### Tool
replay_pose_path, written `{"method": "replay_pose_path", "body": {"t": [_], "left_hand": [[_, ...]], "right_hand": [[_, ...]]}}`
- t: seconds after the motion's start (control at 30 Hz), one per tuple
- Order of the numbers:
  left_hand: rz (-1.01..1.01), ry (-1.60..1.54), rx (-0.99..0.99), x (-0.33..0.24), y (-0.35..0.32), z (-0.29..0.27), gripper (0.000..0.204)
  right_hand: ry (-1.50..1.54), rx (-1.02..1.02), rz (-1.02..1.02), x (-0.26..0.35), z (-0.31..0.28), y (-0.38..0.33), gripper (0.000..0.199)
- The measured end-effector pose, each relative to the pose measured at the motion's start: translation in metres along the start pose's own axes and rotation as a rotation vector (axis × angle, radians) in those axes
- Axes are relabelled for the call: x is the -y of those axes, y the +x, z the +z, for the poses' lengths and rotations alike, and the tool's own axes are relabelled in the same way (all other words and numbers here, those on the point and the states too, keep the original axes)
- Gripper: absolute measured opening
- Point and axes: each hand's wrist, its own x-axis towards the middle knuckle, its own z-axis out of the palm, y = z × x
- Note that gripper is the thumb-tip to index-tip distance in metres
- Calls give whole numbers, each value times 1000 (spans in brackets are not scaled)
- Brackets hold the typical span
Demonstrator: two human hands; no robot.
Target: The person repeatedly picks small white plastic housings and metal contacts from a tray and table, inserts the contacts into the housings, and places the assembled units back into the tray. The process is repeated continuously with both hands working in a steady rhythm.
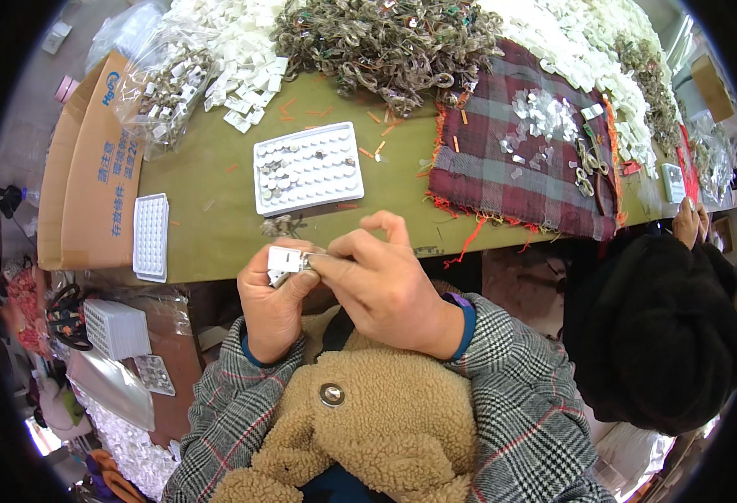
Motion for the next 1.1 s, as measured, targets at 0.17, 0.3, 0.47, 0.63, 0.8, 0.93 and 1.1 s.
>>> {"method": "replay_pose_path", "body": {"t": [0.17, 0.3, 0.47, 0.63, 0.8, 0.93, 1.1], "left_hand": [[189, 153, 132, -1, 2, 1, 16], [-10, -232, 80, 2, 0, 1, 17], [-12, -294, 73, 6, -3, 2, 19], [73, -80, 109, 2, -4, -2, 18], [159, -36, 118, 3, -5, -3, 17], [210, -83, 147, 6, -4, -3, 17], [-187, -539, 266, 7, -3, -10, 25]], "right_hand": [[220, 75, 316, 10, -2, -5, 55], [471, 92, 543, 15, -1, -13, 43], [374, 0, 522, 15, 5, -15, 23], [158, -92, 262, 8, 7, -11, 13], [268, -47, 382, 8, 5, -10, 10], [900, 52, 850, 5, 4, -10, 9], [1227, 164, 1006, 0, 0, -10, 7]]}}
